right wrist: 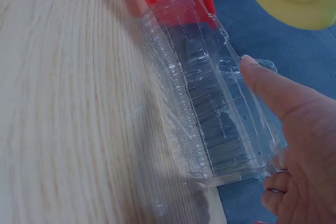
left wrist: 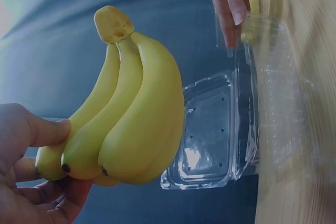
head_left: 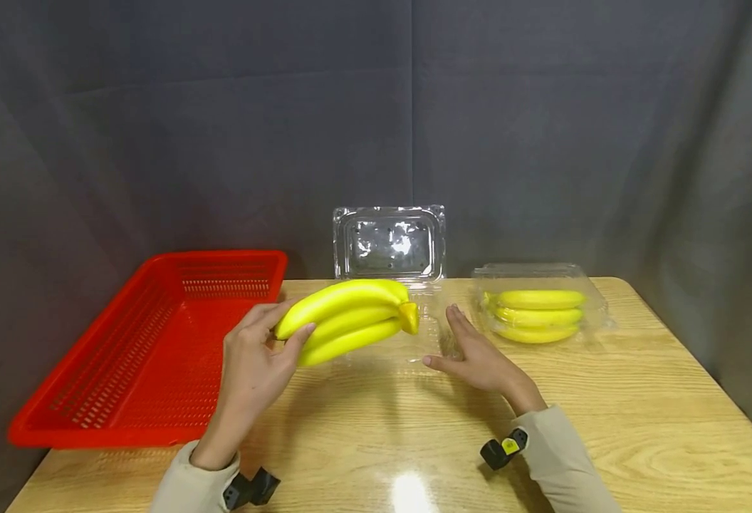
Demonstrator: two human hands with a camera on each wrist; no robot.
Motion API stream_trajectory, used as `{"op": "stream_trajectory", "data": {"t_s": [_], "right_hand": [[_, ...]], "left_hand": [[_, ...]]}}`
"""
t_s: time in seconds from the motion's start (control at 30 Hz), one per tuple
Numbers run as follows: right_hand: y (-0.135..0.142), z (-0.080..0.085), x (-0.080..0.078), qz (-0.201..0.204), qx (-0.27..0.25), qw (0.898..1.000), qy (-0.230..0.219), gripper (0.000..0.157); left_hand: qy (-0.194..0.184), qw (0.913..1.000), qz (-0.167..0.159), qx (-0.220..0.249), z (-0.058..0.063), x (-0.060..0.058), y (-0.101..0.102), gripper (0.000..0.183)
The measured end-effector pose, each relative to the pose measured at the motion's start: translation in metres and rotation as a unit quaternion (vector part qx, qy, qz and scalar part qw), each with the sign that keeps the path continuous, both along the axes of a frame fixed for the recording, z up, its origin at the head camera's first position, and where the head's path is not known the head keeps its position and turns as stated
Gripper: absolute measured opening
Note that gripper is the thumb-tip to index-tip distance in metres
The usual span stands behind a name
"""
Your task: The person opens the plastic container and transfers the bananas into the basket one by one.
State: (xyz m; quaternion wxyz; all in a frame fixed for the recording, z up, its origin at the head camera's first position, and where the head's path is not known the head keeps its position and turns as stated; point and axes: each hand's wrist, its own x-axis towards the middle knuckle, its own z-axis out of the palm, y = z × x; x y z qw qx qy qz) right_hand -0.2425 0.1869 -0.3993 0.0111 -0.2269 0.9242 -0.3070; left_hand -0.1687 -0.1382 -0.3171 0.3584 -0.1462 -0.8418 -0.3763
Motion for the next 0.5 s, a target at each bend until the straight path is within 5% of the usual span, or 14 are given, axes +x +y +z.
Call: {"op": "stream_trajectory", "data": {"t_s": [0.5], "right_hand": [[-0.001, -0.004, 0.002, 0.002, 0.001, 1.000, 0.007, 0.102]], "left_hand": [[0.030, 0.9992, 0.024, -0.013, 0.002, 0.014, -0.024, 0.039]]}}
